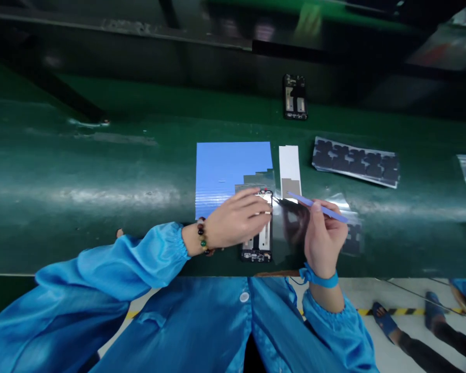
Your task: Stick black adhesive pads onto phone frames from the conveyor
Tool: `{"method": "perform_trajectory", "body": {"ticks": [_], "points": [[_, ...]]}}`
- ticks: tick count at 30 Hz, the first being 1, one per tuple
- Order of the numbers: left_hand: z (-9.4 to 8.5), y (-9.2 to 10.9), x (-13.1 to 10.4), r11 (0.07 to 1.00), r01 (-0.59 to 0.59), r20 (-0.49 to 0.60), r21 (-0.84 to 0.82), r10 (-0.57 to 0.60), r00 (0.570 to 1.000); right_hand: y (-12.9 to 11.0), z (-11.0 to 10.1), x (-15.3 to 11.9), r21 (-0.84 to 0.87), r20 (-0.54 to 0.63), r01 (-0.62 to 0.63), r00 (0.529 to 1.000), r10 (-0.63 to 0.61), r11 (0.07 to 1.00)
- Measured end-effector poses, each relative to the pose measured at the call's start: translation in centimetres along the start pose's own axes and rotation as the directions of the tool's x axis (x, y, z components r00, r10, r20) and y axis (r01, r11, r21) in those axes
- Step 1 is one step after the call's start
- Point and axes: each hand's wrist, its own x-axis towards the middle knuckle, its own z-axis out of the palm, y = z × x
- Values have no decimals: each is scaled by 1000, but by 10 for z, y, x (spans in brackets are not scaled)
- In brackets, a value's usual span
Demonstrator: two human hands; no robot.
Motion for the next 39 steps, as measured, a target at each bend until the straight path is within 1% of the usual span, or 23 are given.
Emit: {"method": "perform_trajectory", "body": {"ticks": [2, 4, 6, 7, 9, 10, 12, 15, 18, 20, 22, 24, 26, 28, 30, 32, 33, 34, 36, 39], "points": [[9, 15, 17, 991, -125, 86, -45, 128, 988, 0, -17, 6, 57, -62, 23, 998, -19, 998], [22, 31, 35, 974, -216, 157, -70, 224, 962, 1, -48, 13, 95, -132, 41, 991, -29, 995], [37, 44, 51, 963, -257, 200, -78, 268, 943, 3, -84, 19, 92, -169, 11, 986, 5, 996], [44, 49, 58, 960, -267, 215, -79, 278, 936, 4, -101, 20, 63, -196, -11, 980, 23, 998], [56, 54, 67, 961, -266, 237, -79, 277, 931, 6, -130, 20, -28, -269, -23, 963, 15, 999], [60, 56, 71, 963, -259, 244, -78, 271, 931, 7, -141, 19, -82, -294, -32, 956, 6, 996], [66, 58, 74, 967, -243, 249, -80, 255, 934, 8, -154, 16, -172, -309, -62, 951, 6, 983], [69, 58, 76, 970, -232, 246, -71, 242, 939, 10, -158, 14, -225, -273, -127, 960, 62, 966], [69, 61, 76, 970, -242, 262, -34, 242, 934, 13, -153, 17, -177, -224, -158, 968, 117, 971], [69, 63, 76, 970, -241, 286, -22, 237, 928, 13, -149, 22, -60, -224, -133, 968, 117, 989], [67, 65, 75, 970, -241, 292, -32, 240, 926, 10, -142, 26, 61, -248, -74, 965, 87, 995], [61, 61, 70, 967, -252, 275, -40, 253, 928, 5, -131, 29, 114, -273, -10, 961, 41, 993], [48, 50, 61, 968, -249, 253, -16, 245, 936, -2, -112, 26, 118, -248, 13, 968, 16, 993], [29, 29, 47, 984, -175, 221, 37, 163, 962, -7, -88, 17, 128, -154, -22, 987, 41, 992], [8, 4, 29, 997, -11, 159, 77, -2, 987, -8, -60, 5, 134, -71, -64, 995, 74, 989], [-8, -19, 10, 987, 152, 101, 50, -156, 983, -6, -35, -7, 119, 1, -87, 996, 87, 989], [-14, -28, 2, 979, 204, 87, 12, -204, 975, -5, -23, -13, 112, 33, -93, 995, 90, 989], [-17, -35, -5, 972, 234, 83, -35, -231, 969, -4, -13, -17, 105, 61, -101, 994, 95, 989], [-17, -40, -14, 958, 259, 85, -125, -249, 965, -2, 2, -24, 97, 88, -100, 992, 91, 990], [-11, -38, -17, 942, 271, 66, -197, -264, 962, -2, 17, -29, 85, 82, -51, 996, 44, 995]]}}
